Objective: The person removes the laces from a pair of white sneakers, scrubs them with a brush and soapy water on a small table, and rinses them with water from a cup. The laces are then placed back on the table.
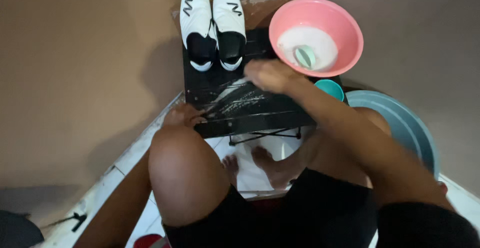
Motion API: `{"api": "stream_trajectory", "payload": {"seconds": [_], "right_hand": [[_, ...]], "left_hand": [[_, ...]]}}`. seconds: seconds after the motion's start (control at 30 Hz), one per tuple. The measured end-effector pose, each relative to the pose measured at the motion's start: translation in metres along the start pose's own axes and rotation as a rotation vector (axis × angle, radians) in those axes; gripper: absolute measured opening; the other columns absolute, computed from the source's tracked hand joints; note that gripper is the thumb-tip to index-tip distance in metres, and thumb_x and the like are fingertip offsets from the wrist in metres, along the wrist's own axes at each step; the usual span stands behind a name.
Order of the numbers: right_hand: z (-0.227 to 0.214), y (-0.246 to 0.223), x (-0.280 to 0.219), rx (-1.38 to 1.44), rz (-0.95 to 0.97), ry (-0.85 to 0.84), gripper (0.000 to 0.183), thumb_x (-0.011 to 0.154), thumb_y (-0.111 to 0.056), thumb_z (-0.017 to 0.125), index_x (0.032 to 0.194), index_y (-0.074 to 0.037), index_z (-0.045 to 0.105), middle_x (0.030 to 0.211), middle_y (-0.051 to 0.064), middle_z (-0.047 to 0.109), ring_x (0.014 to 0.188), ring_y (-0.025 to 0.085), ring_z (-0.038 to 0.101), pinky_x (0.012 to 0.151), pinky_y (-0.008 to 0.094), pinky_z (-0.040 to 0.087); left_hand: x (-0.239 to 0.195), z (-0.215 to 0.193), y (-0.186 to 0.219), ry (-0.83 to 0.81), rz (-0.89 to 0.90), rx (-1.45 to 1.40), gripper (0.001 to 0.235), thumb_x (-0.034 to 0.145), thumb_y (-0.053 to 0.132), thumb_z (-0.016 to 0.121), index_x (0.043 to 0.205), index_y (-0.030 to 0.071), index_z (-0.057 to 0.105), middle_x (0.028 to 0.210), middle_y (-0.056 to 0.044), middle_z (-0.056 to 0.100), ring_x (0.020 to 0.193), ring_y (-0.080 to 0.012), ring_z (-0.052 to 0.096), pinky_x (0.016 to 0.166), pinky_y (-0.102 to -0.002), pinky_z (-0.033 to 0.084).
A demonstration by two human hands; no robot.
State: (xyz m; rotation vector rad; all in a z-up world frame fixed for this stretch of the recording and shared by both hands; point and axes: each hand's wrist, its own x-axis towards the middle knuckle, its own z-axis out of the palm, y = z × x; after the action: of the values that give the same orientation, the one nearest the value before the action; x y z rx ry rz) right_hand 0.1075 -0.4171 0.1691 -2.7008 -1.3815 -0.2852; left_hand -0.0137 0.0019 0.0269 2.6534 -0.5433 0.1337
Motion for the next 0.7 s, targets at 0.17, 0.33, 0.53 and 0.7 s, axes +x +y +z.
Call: {"api": "stream_trajectory", "payload": {"seconds": [0.17,0.33,0.53,0.7], "right_hand": [[0.033,-0.006,-0.007,0.052,0.095,-0.288,0.059,0.104,-0.021,0.089,0.160,-0.008,0.078,0.162,0.023,0.074,0.149,0.050,0.070,0.120,0.064,0.060],[0.103,0.043,-0.033,0.204,0.150,-0.130,0.032,0.106,-0.026,0.088,0.133,-0.010,0.090,0.140,0.020,0.085,0.135,0.046,0.079,0.110,0.055,0.065],[0.111,0.035,-0.035,0.159,0.126,-0.037,0.016,0.114,-0.023,0.080,0.119,-0.010,0.089,0.125,0.016,0.086,0.120,0.043,0.081,0.100,0.052,0.065],[0.110,0.019,-0.037,0.071,0.171,-0.061,0.022,0.111,-0.026,0.079,0.128,-0.011,0.085,0.132,0.016,0.083,0.128,0.042,0.079,0.102,0.055,0.064]], "left_hand": [[0.003,0.009,-0.008,0.170,0.084,-0.158,0.035,0.102,0.032,0.102,0.134,0.019,0.095,0.109,-0.010,0.092,0.109,-0.0361,0.084,0.104,-0.051,0.069],[0.005,0.013,-0.008,0.157,0.031,-0.141,0.036,0.106,0.040,0.098,0.139,0.029,0.093,0.111,-0.004,0.090,0.114,-0.0292,0.082,0.105,-0.046,0.069],[0.014,0.050,-0.045,0.163,0.090,0.021,0.019,0.112,0.041,0.091,0.127,0.029,0.093,0.114,-0.001,0.086,0.120,-0.0267,0.078,0.109,-0.044,0.064],[0.026,0.127,-0.101,0.349,0.211,0.282,0.027,0.111,0.044,0.090,0.113,0.018,0.083,0.108,-0.005,0.079,0.113,-0.0263,0.075,0.101,-0.037,0.062]]}}
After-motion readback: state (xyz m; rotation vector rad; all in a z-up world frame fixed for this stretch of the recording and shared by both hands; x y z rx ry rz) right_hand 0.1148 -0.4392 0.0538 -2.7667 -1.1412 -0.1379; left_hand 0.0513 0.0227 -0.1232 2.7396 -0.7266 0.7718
